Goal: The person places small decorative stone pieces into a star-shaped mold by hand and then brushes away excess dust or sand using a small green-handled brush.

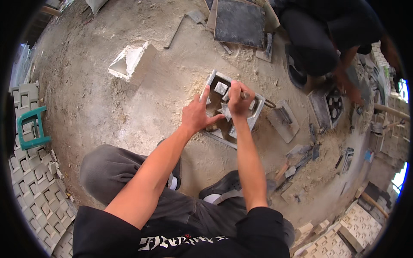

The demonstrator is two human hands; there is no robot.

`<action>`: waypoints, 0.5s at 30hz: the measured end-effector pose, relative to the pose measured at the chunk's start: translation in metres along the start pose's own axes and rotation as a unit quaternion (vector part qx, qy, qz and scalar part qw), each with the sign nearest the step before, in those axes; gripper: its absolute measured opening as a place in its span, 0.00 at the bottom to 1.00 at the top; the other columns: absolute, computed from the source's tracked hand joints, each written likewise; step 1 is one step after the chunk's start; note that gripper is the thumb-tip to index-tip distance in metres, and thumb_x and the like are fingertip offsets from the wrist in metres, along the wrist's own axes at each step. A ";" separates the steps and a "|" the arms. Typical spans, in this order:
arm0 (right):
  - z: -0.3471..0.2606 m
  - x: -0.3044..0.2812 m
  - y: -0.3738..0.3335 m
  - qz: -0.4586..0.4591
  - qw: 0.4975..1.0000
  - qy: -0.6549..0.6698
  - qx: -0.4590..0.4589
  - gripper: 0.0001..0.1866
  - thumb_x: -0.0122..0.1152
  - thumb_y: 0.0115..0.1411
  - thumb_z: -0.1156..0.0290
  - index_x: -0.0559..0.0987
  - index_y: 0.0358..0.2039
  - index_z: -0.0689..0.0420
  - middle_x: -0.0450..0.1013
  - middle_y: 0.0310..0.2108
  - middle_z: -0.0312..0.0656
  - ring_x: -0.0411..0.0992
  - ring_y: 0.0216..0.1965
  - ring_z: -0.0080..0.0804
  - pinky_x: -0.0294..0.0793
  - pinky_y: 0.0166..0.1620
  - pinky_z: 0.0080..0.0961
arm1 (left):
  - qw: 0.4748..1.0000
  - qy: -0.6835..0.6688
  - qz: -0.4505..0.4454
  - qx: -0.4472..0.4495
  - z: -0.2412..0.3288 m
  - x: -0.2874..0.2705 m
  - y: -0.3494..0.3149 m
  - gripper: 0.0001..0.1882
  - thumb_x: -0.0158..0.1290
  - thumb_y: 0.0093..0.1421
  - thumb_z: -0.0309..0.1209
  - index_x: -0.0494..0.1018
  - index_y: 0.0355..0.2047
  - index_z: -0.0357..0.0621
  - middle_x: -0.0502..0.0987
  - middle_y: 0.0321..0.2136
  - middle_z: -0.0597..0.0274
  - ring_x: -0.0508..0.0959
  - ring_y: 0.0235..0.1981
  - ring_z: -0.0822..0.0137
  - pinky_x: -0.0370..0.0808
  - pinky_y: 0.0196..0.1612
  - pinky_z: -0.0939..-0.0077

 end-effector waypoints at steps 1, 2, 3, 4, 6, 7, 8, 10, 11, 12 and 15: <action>-0.009 0.011 0.004 -0.025 0.999 0.040 0.013 0.23 0.48 0.65 0.73 0.61 0.11 0.56 0.55 0.10 0.30 0.51 0.12 0.17 0.49 0.17 0.21 | 1.000 0.006 -0.002 -0.009 -0.006 -0.002 -0.004 0.61 0.58 0.41 0.69 0.48 0.67 0.50 0.71 0.39 0.49 0.79 0.34 0.52 0.77 0.30 0.61; -0.019 0.012 0.012 -0.035 0.998 0.056 -0.001 0.24 0.48 0.65 0.73 0.60 0.11 0.56 0.55 0.10 0.30 0.51 0.12 0.16 0.49 0.17 0.21 | 1.000 0.008 0.001 -0.011 -0.007 -0.003 -0.002 0.61 0.58 0.41 0.69 0.48 0.67 0.49 0.71 0.39 0.50 0.79 0.34 0.52 0.77 0.30 0.61; -0.030 0.012 0.018 -0.046 0.996 0.072 -0.016 0.24 0.47 0.66 0.73 0.60 0.10 0.56 0.55 0.10 0.30 0.50 0.12 0.16 0.48 0.17 0.21 | 1.000 0.012 0.001 -0.010 -0.007 -0.005 0.000 0.61 0.58 0.41 0.69 0.48 0.67 0.49 0.72 0.39 0.50 0.79 0.34 0.52 0.77 0.30 0.61; -0.042 0.012 0.021 -0.056 0.994 0.088 -0.025 0.24 0.47 0.66 0.72 0.60 0.10 0.56 0.55 0.10 0.30 0.50 0.12 0.16 0.48 0.17 0.21 | 1.000 0.016 -0.003 -0.013 -0.008 -0.005 -0.002 0.61 0.58 0.41 0.69 0.48 0.67 0.49 0.72 0.39 0.50 0.79 0.34 0.52 0.77 0.30 0.61; -0.071 0.014 0.023 -0.060 0.992 0.110 -0.019 0.25 0.47 0.67 0.70 0.59 0.10 0.54 0.56 0.10 0.30 0.51 0.12 0.16 0.47 0.16 0.21 | 1.000 0.025 -0.002 -0.017 -0.009 -0.006 -0.002 0.61 0.58 0.41 0.69 0.48 0.67 0.49 0.72 0.39 0.50 0.79 0.34 0.53 0.77 0.30 0.61; -0.078 0.014 0.025 -0.059 0.992 0.109 -0.026 0.25 0.47 0.67 0.70 0.59 0.10 0.54 0.56 0.10 0.30 0.51 0.12 0.15 0.47 0.16 0.20 | 1.000 0.028 -0.001 -0.015 -0.008 -0.007 -0.001 0.61 0.58 0.41 0.69 0.48 0.67 0.49 0.72 0.39 0.50 0.79 0.34 0.53 0.77 0.30 0.61; -0.081 0.013 0.026 -0.059 0.992 0.108 -0.032 0.26 0.47 0.68 0.70 0.59 0.10 0.54 0.56 0.10 0.30 0.51 0.11 0.15 0.47 0.16 0.20 | 0.999 0.030 0.001 -0.013 -0.007 -0.007 0.000 0.61 0.58 0.41 0.69 0.48 0.67 0.49 0.72 0.39 0.50 0.79 0.34 0.53 0.77 0.30 0.61; -0.059 0.016 0.020 -0.049 0.997 0.051 -0.033 0.26 0.49 0.67 0.69 0.59 0.10 0.54 0.56 0.10 0.29 0.51 0.12 0.15 0.47 0.16 0.20 | 1.000 0.028 0.000 -0.013 -0.005 -0.005 0.002 0.61 0.58 0.41 0.69 0.48 0.67 0.49 0.72 0.39 0.51 0.79 0.33 0.52 0.77 0.30 0.60; -0.022 0.007 0.022 -0.037 0.998 -0.041 -0.032 0.25 0.51 0.66 0.69 0.60 0.11 0.55 0.56 0.10 0.27 0.51 0.12 0.14 0.48 0.17 0.19 | 1.000 0.021 -0.001 -0.007 0.002 -0.002 0.003 0.61 0.58 0.41 0.69 0.48 0.67 0.49 0.72 0.39 0.51 0.79 0.33 0.52 0.77 0.30 0.60; 0.003 0.003 0.021 -0.072 0.992 -0.098 -0.018 0.24 0.52 0.65 0.69 0.61 0.11 0.55 0.55 0.10 0.27 0.52 0.13 0.14 0.48 0.17 0.19 | 1.000 0.011 -0.008 -0.005 0.005 0.000 0.001 0.61 0.58 0.41 0.69 0.48 0.67 0.49 0.71 0.39 0.51 0.79 0.33 0.52 0.77 0.30 0.60; -0.032 0.019 0.025 -0.095 0.995 -0.013 0.015 0.24 0.50 0.65 0.70 0.61 0.11 0.56 0.56 0.10 0.28 0.51 0.13 0.14 0.47 0.17 0.19 | 1.000 0.011 -0.002 -0.012 -0.010 -0.007 0.001 0.61 0.58 0.41 0.69 0.48 0.67 0.49 0.71 0.39 0.50 0.79 0.33 0.51 0.76 0.30 0.59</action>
Point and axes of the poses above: each hand's wrist, its own y-axis towards the middle knuckle, its own x-axis out of the palm, z = x × y, the point moved 1 cm from there along y, towards the middle knuckle
